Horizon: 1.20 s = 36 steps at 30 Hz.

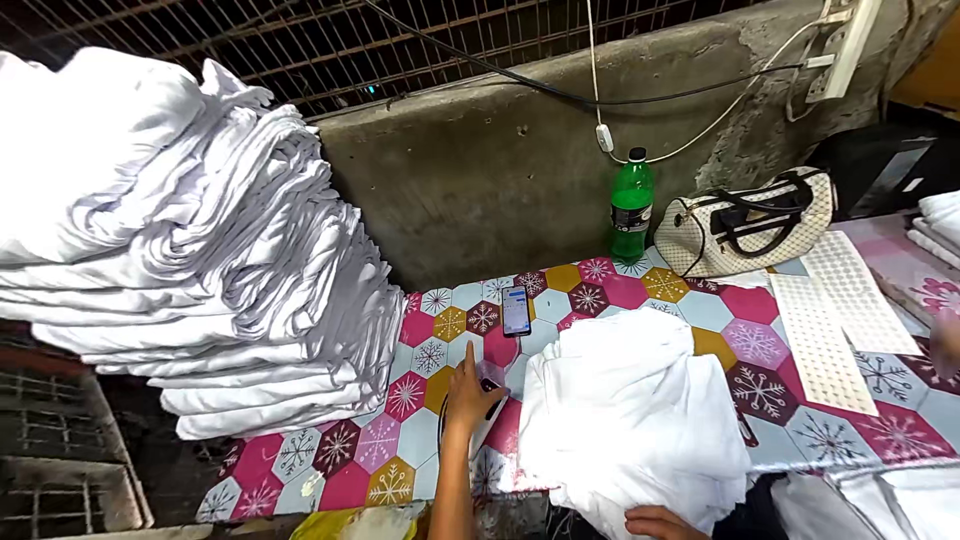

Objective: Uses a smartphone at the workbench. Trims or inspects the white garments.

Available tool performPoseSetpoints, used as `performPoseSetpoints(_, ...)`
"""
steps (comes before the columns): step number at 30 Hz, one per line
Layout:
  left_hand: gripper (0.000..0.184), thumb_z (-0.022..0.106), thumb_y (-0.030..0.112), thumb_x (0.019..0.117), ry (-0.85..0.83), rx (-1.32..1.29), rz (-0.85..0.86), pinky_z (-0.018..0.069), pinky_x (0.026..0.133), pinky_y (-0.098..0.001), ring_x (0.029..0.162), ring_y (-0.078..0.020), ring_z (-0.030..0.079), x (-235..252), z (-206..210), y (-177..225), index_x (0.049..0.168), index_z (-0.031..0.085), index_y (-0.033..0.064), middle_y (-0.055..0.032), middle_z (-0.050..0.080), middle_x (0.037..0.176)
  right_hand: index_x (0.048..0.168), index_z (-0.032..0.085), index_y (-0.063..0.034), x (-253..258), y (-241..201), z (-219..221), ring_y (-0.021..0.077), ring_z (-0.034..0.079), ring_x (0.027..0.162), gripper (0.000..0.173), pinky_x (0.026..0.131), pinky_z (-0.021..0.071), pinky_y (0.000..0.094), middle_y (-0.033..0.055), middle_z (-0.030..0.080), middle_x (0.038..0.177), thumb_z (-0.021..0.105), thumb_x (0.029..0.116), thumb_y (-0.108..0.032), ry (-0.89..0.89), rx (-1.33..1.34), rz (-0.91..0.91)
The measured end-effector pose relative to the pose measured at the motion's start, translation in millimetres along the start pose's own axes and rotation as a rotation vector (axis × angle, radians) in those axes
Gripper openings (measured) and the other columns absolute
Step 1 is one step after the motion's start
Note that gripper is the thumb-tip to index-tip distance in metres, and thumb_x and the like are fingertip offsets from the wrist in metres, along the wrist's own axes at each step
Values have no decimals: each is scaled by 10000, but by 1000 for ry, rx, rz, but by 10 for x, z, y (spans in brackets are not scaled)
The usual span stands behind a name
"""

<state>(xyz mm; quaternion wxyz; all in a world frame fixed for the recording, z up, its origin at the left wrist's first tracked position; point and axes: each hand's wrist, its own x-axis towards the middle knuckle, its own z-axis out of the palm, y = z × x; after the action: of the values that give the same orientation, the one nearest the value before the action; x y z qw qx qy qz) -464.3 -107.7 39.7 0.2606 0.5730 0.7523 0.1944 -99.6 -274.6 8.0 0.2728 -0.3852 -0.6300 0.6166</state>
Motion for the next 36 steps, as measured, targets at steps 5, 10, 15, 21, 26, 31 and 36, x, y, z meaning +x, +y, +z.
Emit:
performPoseSetpoints(5, 1234, 925, 323, 718, -80, 200, -114, 308, 1157, -661, 1415, -547, 363, -372, 282, -264, 1657, 144, 147, -355, 387, 1525, 1295, 648, 67, -84, 38, 13, 290, 602, 1275, 328, 1030, 545, 411, 249, 571, 1407, 597, 1012, -91, 29, -16, -10)
performPoseSetpoints(10, 1092, 872, 194, 778, 62, 233, -146, 393, 1094, -646, 1315, -544, 480, -445, 449, -365, 1641, 209, 104, -353, 522, 1392, 1290, 657, 56, -170, -20, -62, 260, 614, 1265, 329, 1013, 557, 387, 227, 584, 1404, 599, 1000, -89, 175, -73, -32)
performPoseSetpoints(15, 1126, 887, 184, 752, 124, 198, -182, 461, 1035, -628, 1256, -519, 548, -419, 442, -408, 1637, 197, 81, -336, 570, 1345, 1271, 673, 40, -265, 42, -168, 225, 620, 1264, 313, 1004, 568, 356, 199, 605, 1385, 612, 983, -65, 301, -61, -16)
performPoseSetpoints(21, 1155, 882, 231, 761, 217, 120, -256, 502, 919, -676, 1169, -530, 604, -349, 367, -393, 1643, 152, 79, -334, 606, 1291, 1257, 678, 46, -317, 29, -236, 233, 626, 1250, 307, 987, 568, 363, 211, 613, 1373, 601, 976, -47, 347, -102, 7)
performPoseSetpoints(26, 1165, 882, 226, 752, 271, 130, -291, 508, 920, -659, 1158, -523, 611, -253, 364, -411, 1640, 146, 60, -331, 622, 1260, 1269, 675, 43, -314, 41, -242, 231, 625, 1250, 311, 984, 568, 355, 213, 605, 1381, 595, 978, -35, 352, -113, 6)
performPoseSetpoints(31, 1137, 867, 269, 796, 292, 155, -311, 497, 951, -640, 1223, -520, 572, -273, 406, -384, 1649, 136, 100, -333, 569, 1345, 1259, 683, 43, -308, 88, -232, 237, 640, 1232, 307, 972, 575, 348, 220, 616, 1366, 604, 973, -36, 355, -168, -3)
performPoseSetpoints(36, 1004, 879, 263, 750, 495, 86, 110, 213, 1139, -761, 1441, -665, 198, -659, 533, -135, 1543, 363, -73, -441, 223, 1570, 1204, 717, 39, -301, 128, -397, 280, 702, 1101, 288, 884, 611, 372, 237, 651, 1308, 600, 960, -57, 533, -404, -130)
